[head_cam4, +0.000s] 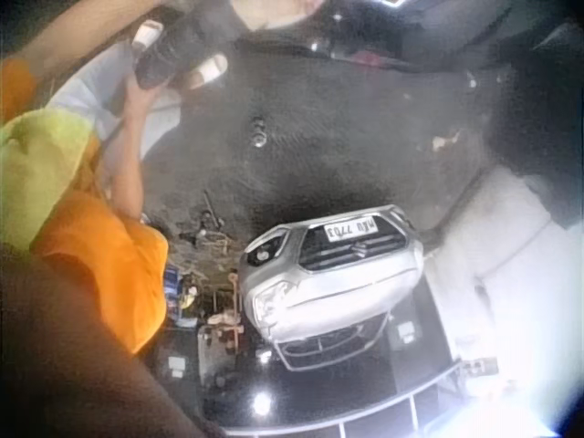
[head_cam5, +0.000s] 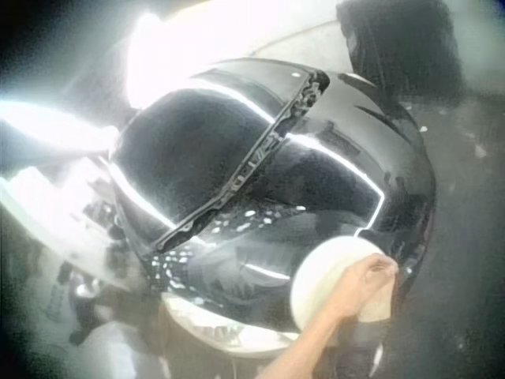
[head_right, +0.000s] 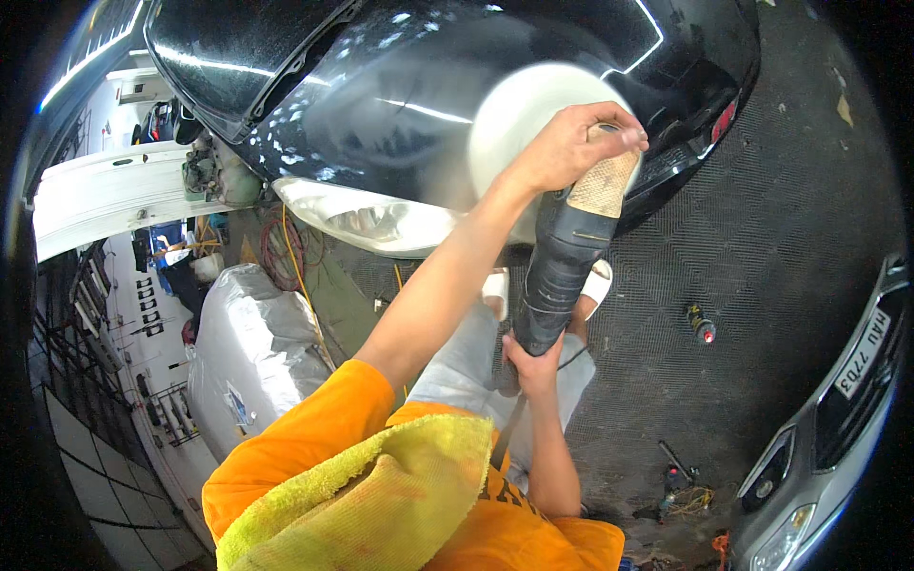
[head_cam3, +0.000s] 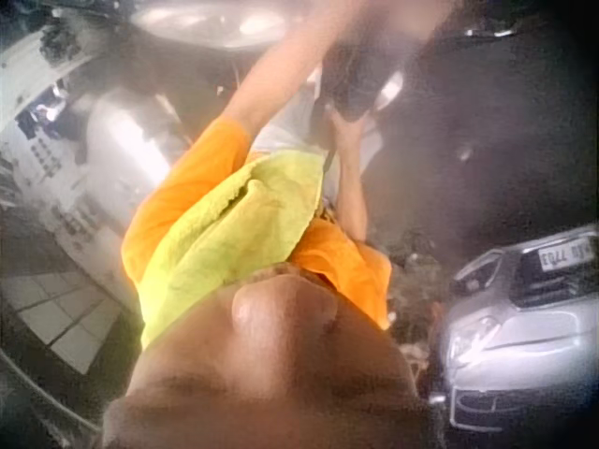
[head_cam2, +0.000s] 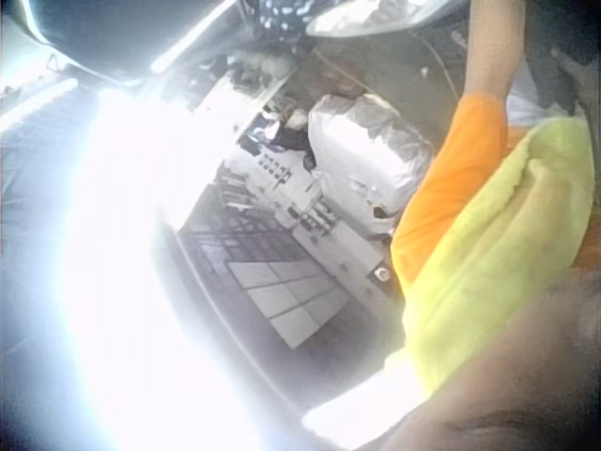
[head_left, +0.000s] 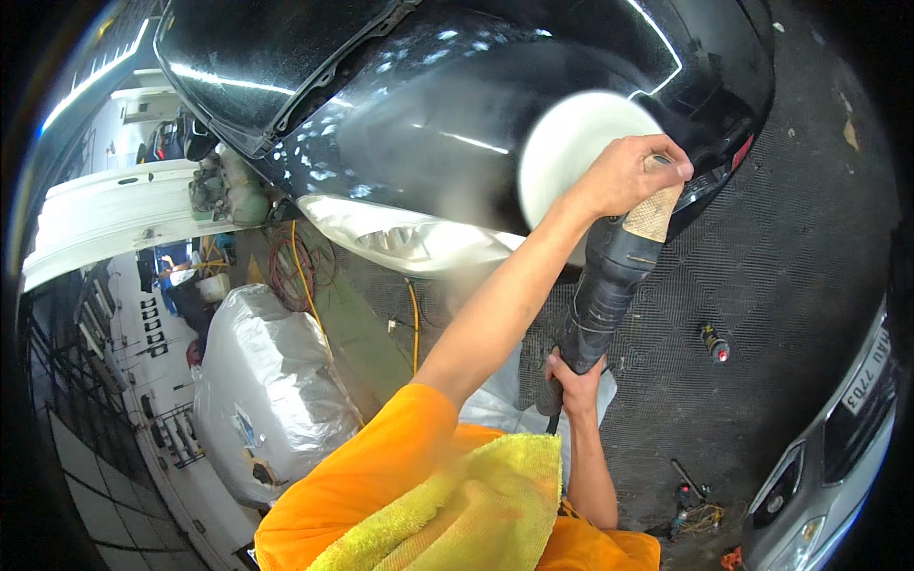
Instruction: The person applies a polishing compound to the hood of a black car and uses a rotary buffer with a white pad to polish the surface. The person moves the buffer in circular motions across the hood, covering various sections of the vehicle's front.
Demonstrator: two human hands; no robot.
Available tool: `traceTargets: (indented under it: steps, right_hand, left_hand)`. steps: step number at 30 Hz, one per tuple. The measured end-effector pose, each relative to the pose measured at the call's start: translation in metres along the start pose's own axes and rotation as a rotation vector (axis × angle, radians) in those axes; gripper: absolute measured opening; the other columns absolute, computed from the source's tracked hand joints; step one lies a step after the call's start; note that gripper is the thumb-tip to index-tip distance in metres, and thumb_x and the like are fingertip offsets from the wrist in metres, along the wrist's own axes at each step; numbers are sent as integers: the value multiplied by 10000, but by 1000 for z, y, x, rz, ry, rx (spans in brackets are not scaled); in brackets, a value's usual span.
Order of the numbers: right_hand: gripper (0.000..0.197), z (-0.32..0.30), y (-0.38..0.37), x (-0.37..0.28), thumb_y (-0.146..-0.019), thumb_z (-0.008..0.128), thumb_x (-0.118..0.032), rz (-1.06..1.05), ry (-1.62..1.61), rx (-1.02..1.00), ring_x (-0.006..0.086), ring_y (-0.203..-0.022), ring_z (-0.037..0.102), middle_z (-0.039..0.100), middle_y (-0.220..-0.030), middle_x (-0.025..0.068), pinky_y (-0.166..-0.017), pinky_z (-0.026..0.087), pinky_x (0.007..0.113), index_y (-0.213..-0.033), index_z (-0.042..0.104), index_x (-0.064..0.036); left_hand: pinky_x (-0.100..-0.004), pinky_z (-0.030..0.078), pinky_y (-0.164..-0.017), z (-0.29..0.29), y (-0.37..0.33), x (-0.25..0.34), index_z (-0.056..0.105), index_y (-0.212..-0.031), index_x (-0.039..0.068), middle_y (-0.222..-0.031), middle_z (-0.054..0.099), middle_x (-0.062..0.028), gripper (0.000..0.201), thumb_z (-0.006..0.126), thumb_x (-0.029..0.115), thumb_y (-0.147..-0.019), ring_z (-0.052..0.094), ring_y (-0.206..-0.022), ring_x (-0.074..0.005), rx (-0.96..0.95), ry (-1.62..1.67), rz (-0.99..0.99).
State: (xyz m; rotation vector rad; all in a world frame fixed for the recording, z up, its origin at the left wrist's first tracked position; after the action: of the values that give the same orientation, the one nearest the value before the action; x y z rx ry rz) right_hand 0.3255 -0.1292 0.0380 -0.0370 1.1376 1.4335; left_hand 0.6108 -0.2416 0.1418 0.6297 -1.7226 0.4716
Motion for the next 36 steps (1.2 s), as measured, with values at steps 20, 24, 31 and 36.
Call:
traceTargets:
  steps: [20, 24, 31, 36]
  right_hand:
    - [976, 309, 34, 78, -717, 801, -178, -48, 452, -374, 381, -1298, 495, 485, -1397, 257, -1074, 394, 402, -1508, 240, -69]
    - [973, 303, 43, 85, -707, 794, -174, -55, 451, -327, 390, -1300, 495, 471, -1416, 263, -1071, 399, 409, -1509, 253, -76]
    - [916, 211, 66, 113, -697, 787, -79, -369, 472, 117, 306, -988, 620, 580, -1189, 179, -877, 509, 385, -1463, 290, -16]
    - [784, 158, 63, 134, -734, 745, 24, -56, -107, 149, 191, -723, 625, 614, -948, 104, -628, 534, 319, -1389, 328, -82]
  left_hand:
    - [-387, 534, -873, -419, 269, 14, 601, -1040, -62, -1046, 651, -203, 279, 509, 191, -968, 666, -925, -302, 629, 201, -50]
    - [-378, 536, -849, -408, 279, 9, 606, -1019, -59, -1043, 646, -196, 294, 487, 205, -972, 672, -924, -303, 622, 165, -67]
    - [-315, 488, -803, -234, 183, 3, 747, -905, 50, -890, 700, -67, 311, 547, 286, -936, 642, -858, -173, 201, -146, -129]
    - [-303, 525, -800, -95, 129, -4, 744, -872, 19, -842, 748, -79, 224, 622, 206, -893, 693, -820, -160, -52, -85, -8]
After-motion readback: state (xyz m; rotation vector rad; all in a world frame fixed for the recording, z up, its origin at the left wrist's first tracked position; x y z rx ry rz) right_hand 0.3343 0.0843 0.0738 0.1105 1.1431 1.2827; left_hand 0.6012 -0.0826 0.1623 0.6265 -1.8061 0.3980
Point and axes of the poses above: each hand's wrist, its own y-axis away from the middle knuckle, its own z-axis out of the palm, x = y × z, the point moved 6 cm from there along -y, towards the middle knuckle
